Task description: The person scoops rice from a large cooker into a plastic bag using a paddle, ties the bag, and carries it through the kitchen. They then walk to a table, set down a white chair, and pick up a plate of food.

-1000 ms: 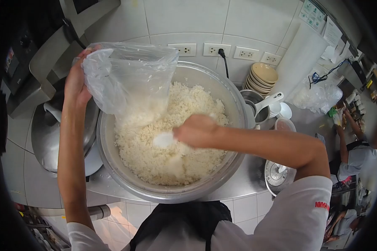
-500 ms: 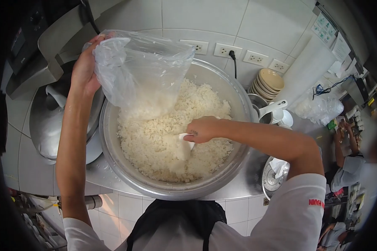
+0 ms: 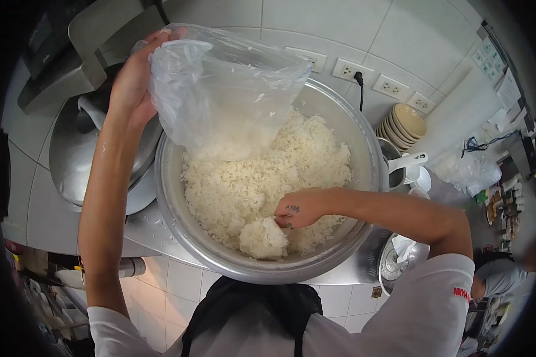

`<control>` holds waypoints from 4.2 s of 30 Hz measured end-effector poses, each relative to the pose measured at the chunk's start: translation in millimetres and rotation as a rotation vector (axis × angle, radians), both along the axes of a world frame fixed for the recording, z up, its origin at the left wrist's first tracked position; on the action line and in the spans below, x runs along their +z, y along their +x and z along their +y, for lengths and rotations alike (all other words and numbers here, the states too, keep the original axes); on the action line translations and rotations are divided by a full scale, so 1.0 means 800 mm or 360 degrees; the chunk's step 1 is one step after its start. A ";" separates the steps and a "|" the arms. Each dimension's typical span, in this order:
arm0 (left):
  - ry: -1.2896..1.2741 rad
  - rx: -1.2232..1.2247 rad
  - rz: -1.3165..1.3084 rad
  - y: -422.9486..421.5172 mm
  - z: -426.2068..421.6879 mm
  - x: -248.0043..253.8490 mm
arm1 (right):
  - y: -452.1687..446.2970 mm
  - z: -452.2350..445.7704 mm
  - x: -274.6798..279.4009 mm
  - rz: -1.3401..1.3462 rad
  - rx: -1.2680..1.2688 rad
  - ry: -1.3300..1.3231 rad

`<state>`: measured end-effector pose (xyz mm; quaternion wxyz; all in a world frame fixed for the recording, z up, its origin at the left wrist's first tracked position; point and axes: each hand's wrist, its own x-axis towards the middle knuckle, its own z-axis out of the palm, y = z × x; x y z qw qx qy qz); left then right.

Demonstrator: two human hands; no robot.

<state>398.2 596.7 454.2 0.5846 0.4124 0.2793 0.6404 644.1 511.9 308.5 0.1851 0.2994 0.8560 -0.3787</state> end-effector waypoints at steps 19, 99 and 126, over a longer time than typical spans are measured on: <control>0.0088 -0.0158 0.0598 -0.001 -0.015 0.026 | 0.090 0.057 0.240 0.0024 -0.1593 0.0536; 0.0083 0.0040 0.0526 0.013 -0.011 0.018 | -0.037 0.032 0.029 0.0400 -0.0585 -0.0197; 0.0253 0.0008 0.0926 0.028 -0.025 0.027 | -0.055 0.104 0.216 -0.0483 -0.0641 0.0804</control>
